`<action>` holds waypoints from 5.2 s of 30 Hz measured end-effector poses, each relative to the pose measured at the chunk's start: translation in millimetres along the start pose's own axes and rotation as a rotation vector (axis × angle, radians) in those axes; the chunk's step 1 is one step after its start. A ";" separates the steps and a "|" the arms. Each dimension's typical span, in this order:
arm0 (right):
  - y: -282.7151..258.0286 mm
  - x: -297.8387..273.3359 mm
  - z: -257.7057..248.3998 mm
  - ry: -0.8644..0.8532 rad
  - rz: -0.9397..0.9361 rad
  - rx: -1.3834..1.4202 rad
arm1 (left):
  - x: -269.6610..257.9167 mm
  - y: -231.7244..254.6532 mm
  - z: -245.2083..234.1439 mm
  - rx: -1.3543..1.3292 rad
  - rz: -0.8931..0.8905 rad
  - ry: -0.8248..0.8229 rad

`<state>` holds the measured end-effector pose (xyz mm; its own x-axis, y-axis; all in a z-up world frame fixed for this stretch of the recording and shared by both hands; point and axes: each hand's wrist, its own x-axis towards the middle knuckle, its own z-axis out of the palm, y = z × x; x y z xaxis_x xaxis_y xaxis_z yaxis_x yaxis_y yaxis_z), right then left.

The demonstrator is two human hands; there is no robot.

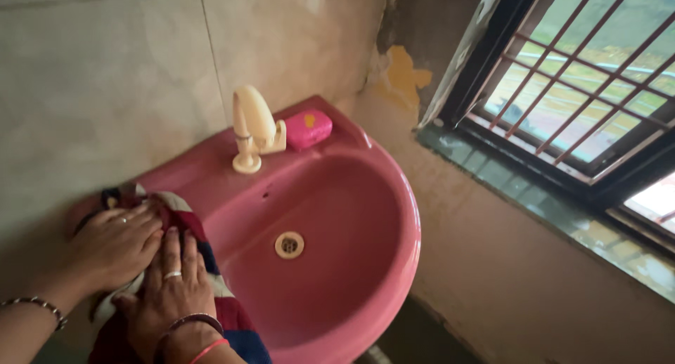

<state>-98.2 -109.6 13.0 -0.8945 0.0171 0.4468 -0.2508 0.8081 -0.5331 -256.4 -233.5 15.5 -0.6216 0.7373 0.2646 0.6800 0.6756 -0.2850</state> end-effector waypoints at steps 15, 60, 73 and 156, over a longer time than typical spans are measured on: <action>60.6 94.7 -5.0 0.104 -0.008 -0.385 | 52.3 6.6 22.1 -0.152 0.122 0.398; 142.4 38.9 93.3 -0.440 0.197 -0.156 | 87.3 84.6 29.6 0.088 0.573 -0.012; 276.3 42.4 -67.7 -0.740 0.260 -0.631 | 108.9 200.7 76.7 -0.366 -0.218 -0.861; 307.6 -5.2 -245.6 0.206 0.678 0.351 | 278.4 320.6 38.8 -0.402 0.483 0.347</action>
<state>-79.8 283.6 23.2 -0.8163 0.5756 0.0494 0.1914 0.3501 -0.9170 -226.5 188.4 -38.0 -0.1007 0.8652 0.4912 0.9801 0.1712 -0.1006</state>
